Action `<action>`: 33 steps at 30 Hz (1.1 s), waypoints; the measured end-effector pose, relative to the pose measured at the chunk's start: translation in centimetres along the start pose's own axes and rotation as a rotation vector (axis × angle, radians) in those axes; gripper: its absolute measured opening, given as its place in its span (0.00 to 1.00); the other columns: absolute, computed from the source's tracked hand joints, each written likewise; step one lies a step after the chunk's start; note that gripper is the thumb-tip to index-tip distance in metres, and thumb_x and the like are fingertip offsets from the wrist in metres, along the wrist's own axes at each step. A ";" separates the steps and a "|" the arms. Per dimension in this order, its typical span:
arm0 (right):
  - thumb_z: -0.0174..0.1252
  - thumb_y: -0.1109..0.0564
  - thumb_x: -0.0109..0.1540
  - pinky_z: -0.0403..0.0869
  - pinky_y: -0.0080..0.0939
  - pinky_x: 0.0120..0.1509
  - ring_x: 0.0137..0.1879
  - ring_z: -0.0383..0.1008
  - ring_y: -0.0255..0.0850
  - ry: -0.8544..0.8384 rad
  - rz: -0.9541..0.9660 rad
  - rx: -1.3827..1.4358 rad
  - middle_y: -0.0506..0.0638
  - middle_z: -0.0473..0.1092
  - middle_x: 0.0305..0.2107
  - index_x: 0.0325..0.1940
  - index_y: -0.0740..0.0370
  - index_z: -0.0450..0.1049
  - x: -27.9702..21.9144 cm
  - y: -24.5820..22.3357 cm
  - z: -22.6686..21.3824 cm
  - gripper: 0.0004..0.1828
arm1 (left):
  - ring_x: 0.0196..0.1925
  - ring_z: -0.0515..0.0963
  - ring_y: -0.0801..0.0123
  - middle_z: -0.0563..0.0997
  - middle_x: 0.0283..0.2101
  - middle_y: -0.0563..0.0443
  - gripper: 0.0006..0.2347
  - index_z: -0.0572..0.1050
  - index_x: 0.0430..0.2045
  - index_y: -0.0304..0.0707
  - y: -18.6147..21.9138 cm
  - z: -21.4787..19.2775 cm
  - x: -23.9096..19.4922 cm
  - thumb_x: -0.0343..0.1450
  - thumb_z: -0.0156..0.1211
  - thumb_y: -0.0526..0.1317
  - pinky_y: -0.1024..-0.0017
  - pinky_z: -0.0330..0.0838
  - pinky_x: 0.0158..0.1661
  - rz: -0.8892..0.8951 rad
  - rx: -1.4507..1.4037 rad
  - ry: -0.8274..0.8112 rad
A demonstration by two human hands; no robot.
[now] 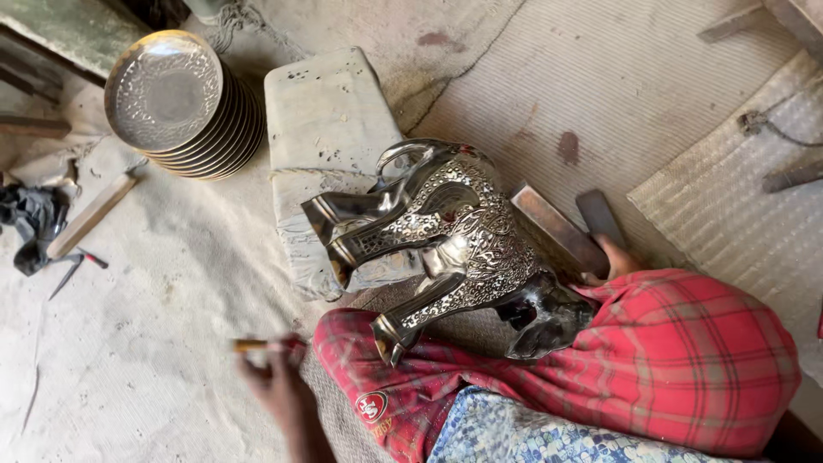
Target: The person uses a hammer and a small chisel to engrave decorative patterns onto a silver-colored metal elephant figurine. The person holds the figurine steady with one hand while striking the chisel with the other to create detailed surface textures.
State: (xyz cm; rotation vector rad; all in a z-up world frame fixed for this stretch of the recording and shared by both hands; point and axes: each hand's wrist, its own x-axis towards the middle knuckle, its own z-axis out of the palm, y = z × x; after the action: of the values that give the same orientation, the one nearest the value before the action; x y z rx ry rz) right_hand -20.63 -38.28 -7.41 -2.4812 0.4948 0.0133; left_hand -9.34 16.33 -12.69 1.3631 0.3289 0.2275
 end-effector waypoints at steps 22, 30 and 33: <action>0.72 0.47 0.51 0.74 0.48 0.53 0.47 0.75 0.50 -0.044 0.264 0.379 0.60 0.74 0.42 0.73 0.60 0.63 2.3 7.1 2.2 0.48 | 0.44 0.87 0.55 0.84 0.41 0.36 0.21 0.57 0.59 0.37 7.3 9.7 -5.2 0.73 0.58 0.32 0.59 0.86 0.47 -0.099 -0.043 -0.132; 0.72 0.51 0.52 0.73 0.42 0.56 0.53 0.74 0.43 -0.017 -0.253 0.175 0.55 0.73 0.49 0.70 0.67 0.62 5.5 -4.6 -7.2 0.46 | 0.44 0.87 0.68 0.87 0.44 0.43 0.19 0.64 0.54 0.34 8.8 19.8 -2.1 0.73 0.67 0.31 0.73 0.82 0.45 0.277 0.144 -0.507; 0.73 0.51 0.52 0.76 0.43 0.53 0.46 0.78 0.45 -0.075 -0.211 0.099 0.54 0.77 0.41 0.63 0.64 0.69 5.8 -8.4 -9.2 0.38 | 0.43 0.87 0.72 0.87 0.42 0.45 0.19 0.65 0.53 0.33 8.5 21.3 -1.8 0.72 0.68 0.32 0.76 0.81 0.41 0.356 0.297 -0.497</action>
State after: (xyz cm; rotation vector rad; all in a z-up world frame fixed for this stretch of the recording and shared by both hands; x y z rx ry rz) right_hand -13.25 -39.19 4.10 -2.4136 0.1959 -0.0016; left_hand -3.09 -2.16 -0.58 1.7144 -0.3111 0.1284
